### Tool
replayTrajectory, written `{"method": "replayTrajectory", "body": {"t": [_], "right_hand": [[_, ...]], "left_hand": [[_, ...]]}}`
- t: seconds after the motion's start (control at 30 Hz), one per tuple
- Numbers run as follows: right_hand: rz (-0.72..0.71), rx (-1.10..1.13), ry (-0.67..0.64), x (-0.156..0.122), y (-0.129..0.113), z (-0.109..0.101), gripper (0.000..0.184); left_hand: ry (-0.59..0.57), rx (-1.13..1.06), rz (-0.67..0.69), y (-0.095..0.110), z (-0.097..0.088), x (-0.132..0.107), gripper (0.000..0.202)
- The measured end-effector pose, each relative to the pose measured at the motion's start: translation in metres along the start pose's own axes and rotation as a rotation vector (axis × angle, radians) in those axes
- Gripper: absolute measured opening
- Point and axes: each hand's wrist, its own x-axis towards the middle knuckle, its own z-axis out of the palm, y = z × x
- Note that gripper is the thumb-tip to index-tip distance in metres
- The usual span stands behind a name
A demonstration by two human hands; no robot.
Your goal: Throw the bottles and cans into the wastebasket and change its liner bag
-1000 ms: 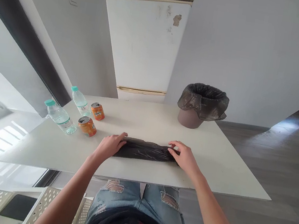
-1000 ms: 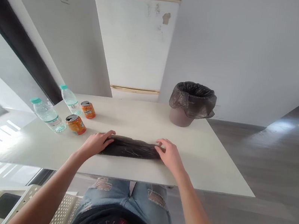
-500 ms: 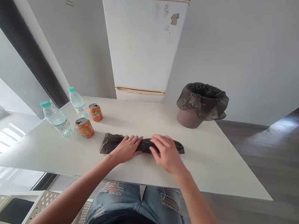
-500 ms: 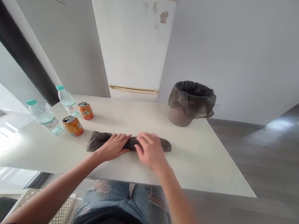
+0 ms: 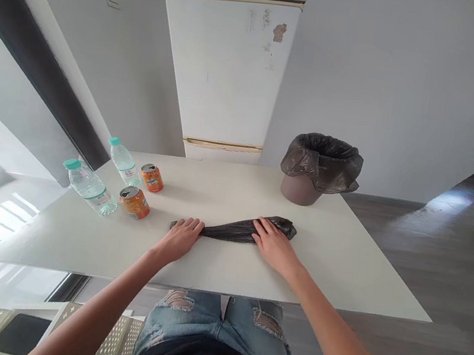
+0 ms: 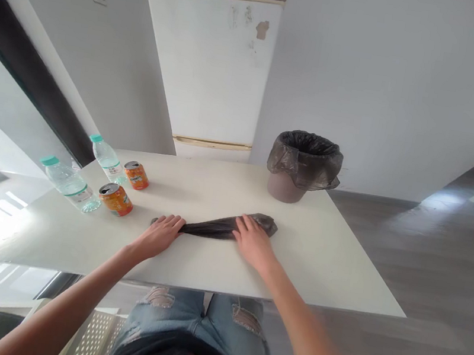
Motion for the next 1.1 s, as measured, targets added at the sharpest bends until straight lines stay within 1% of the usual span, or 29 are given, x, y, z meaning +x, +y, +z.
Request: {"method": "replayTrajectory", "body": {"t": [0.13,0.23,0.3,0.33,0.37,0.4,0.47,0.5,0.57,0.6,0.63,0.67,0.7,0.77,0.83,0.9,1.0,1.1], "right_hand": [[0.050,-0.164,0.142,-0.017,0.028,-0.005,0.060],[0.034,-0.182,0.184,-0.022,0.039,-0.006,0.057],[0.009,-0.132,0.182,-0.022,0.042,-0.006,0.054],[0.007,-0.094,0.180,-0.021,0.041,-0.006,0.053],[0.012,-0.052,0.182,-0.020,0.040,-0.006,0.053],[0.017,-0.008,0.183,-0.018,0.039,-0.005,0.054],[0.008,0.075,0.172,-0.016,0.037,-0.003,0.056],[-0.005,0.109,0.157,-0.014,0.036,-0.001,0.057],[-0.044,0.148,0.095,-0.011,0.037,0.005,0.058],[-0.066,0.145,0.055,-0.010,0.038,0.009,0.059],[-0.086,0.129,0.017,-0.009,0.040,0.013,0.060],[-0.103,0.107,-0.015,-0.009,0.042,0.017,0.064],[-0.118,0.087,-0.037,-0.009,0.044,0.020,0.067],[-0.146,0.061,-0.047,-0.009,0.046,0.023,0.069],[-0.165,0.048,-0.033,-0.009,0.045,0.023,0.065],[-0.158,0.037,-0.019,-0.009,0.042,0.021,0.063],[-0.092,0.041,-0.013,-0.009,0.036,0.018,0.063],[-0.046,0.046,-0.038,-0.009,0.031,0.015,0.064]], "left_hand": [[-0.014,-0.010,-0.053,-0.023,-0.002,-0.018,0.023],[-0.003,-0.024,-0.114,-0.037,-0.014,-0.026,0.022],[0.032,-0.048,-0.149,-0.036,-0.028,-0.026,0.023],[0.058,-0.064,-0.157,-0.030,-0.035,-0.022,0.031],[0.086,-0.081,-0.156,-0.019,-0.041,-0.017,0.041],[0.113,-0.096,-0.144,-0.003,-0.046,-0.009,0.050],[0.146,-0.121,-0.082,0.040,-0.050,0.014,0.060],[0.146,-0.133,-0.029,0.065,-0.048,0.028,0.066],[0.132,-0.155,0.085,0.115,-0.036,0.059,0.076],[0.131,-0.165,0.138,0.136,-0.028,0.074,0.083],[0.134,-0.175,0.204,0.152,-0.019,0.087,0.088],[0.132,-0.186,0.232,0.164,-0.010,0.098,0.089],[0.119,-0.208,0.253,0.170,-0.001,0.107,0.089],[0.081,-0.265,0.255,0.169,0.015,0.117,0.093],[0.049,-0.321,0.238,0.158,0.027,0.119,0.101],[0.047,-0.345,0.224,0.145,0.035,0.115,0.105],[0.063,-0.320,0.193,0.130,0.041,0.106,0.096],[0.062,-0.271,0.138,0.115,0.040,0.094,0.085]]}}
